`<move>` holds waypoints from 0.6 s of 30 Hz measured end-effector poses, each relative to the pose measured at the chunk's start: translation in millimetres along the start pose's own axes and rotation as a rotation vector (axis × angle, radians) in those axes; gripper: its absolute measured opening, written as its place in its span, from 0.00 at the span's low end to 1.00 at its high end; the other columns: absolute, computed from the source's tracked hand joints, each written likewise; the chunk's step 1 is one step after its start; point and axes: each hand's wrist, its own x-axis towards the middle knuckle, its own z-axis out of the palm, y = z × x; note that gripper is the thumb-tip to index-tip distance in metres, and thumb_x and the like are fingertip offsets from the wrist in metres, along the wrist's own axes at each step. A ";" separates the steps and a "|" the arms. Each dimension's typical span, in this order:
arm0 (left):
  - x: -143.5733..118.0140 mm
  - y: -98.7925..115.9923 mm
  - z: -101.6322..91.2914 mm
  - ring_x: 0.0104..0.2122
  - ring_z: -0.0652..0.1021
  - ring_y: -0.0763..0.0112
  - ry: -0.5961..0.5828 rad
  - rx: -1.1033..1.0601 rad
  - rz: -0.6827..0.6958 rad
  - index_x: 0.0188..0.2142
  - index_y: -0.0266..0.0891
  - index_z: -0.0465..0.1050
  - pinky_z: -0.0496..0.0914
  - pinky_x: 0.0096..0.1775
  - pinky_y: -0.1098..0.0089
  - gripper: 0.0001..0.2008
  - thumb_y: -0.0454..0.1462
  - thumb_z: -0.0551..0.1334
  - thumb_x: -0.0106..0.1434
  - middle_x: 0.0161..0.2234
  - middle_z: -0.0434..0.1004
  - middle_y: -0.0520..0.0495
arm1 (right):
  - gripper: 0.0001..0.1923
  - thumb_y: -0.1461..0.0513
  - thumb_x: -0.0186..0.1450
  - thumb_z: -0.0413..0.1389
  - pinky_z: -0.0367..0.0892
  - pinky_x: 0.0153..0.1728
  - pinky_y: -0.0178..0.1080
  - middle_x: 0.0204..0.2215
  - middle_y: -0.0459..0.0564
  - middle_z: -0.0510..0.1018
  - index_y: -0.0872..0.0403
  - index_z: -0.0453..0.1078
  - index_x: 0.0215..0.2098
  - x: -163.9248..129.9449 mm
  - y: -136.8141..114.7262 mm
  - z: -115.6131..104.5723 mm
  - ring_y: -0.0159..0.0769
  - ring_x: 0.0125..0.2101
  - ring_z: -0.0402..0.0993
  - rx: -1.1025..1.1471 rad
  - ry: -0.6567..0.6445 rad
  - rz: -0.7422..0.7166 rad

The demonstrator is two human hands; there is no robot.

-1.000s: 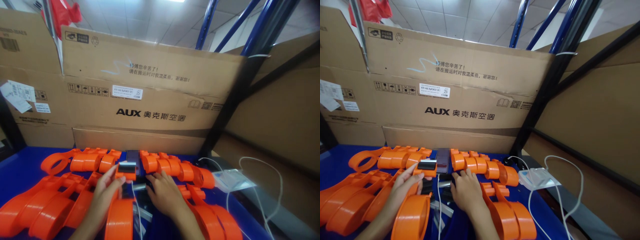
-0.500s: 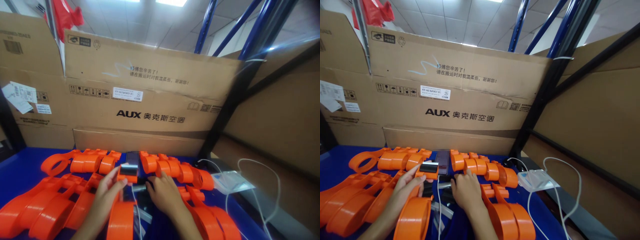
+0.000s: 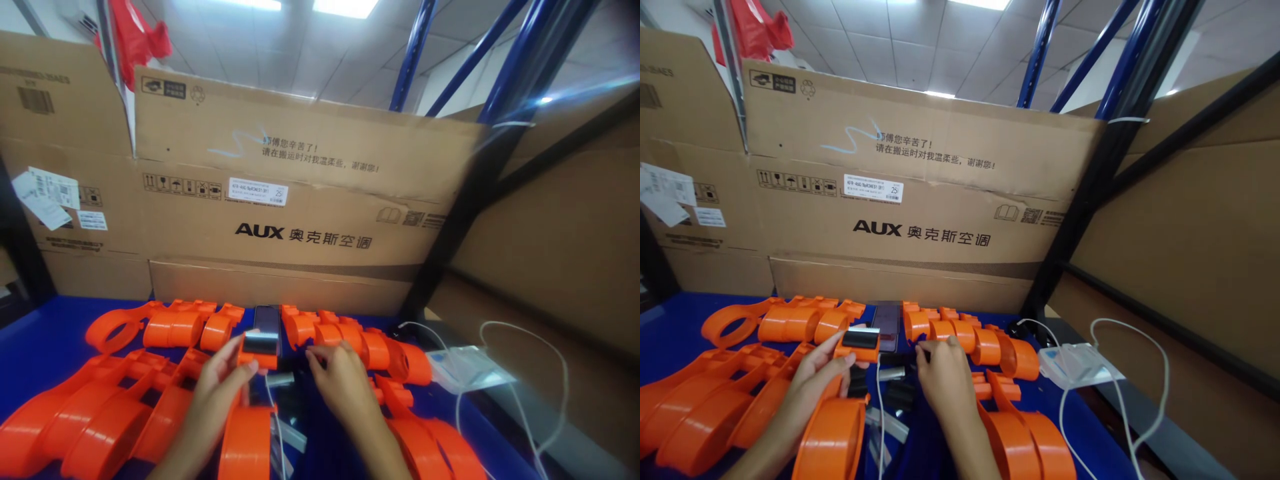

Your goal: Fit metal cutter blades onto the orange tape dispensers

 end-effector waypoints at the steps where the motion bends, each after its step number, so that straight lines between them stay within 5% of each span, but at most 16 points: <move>1: 0.3 0.0 0.4 0.18 0.69 0.78 0.002 -0.012 0.006 0.54 0.36 0.75 0.65 0.23 0.77 0.27 0.39 0.72 0.55 0.22 0.76 0.53 | 0.12 0.63 0.67 0.56 0.69 0.37 0.43 0.31 0.54 0.86 0.50 0.83 0.35 0.5 1.3 -1.2 0.49 0.37 0.80 0.047 0.045 0.014; 6: 2.2 -4.9 0.4 0.25 0.76 0.74 -0.070 -0.027 0.028 0.56 0.42 0.71 0.70 0.29 0.75 0.27 0.40 0.71 0.58 0.29 0.81 0.50 | 0.10 0.54 0.64 0.61 0.71 0.35 0.43 0.30 0.51 0.85 0.50 0.82 0.33 1.0 -0.6 -6.7 0.47 0.32 0.80 0.428 0.178 0.136; 12: -1.0 -12.6 1.4 0.24 0.76 0.75 -0.213 0.114 0.004 0.59 0.45 0.65 0.66 0.24 0.76 0.29 0.41 0.70 0.60 0.41 0.83 0.44 | 0.17 0.50 0.58 0.67 0.67 0.23 0.35 0.21 0.45 0.75 0.53 0.71 0.28 0.2 -17.7 -1.3 0.36 0.22 0.73 1.040 0.123 0.257; 18: -1.2 -12.7 2.4 0.27 0.77 0.71 -0.217 0.138 0.016 0.53 0.43 0.69 0.68 0.24 0.74 0.23 0.43 0.69 0.60 0.39 0.83 0.44 | 0.27 0.53 0.55 0.70 0.71 0.20 0.35 0.29 0.41 0.70 0.50 0.69 0.48 -3.6 -29.9 -3.0 0.34 0.22 0.76 1.343 0.068 0.312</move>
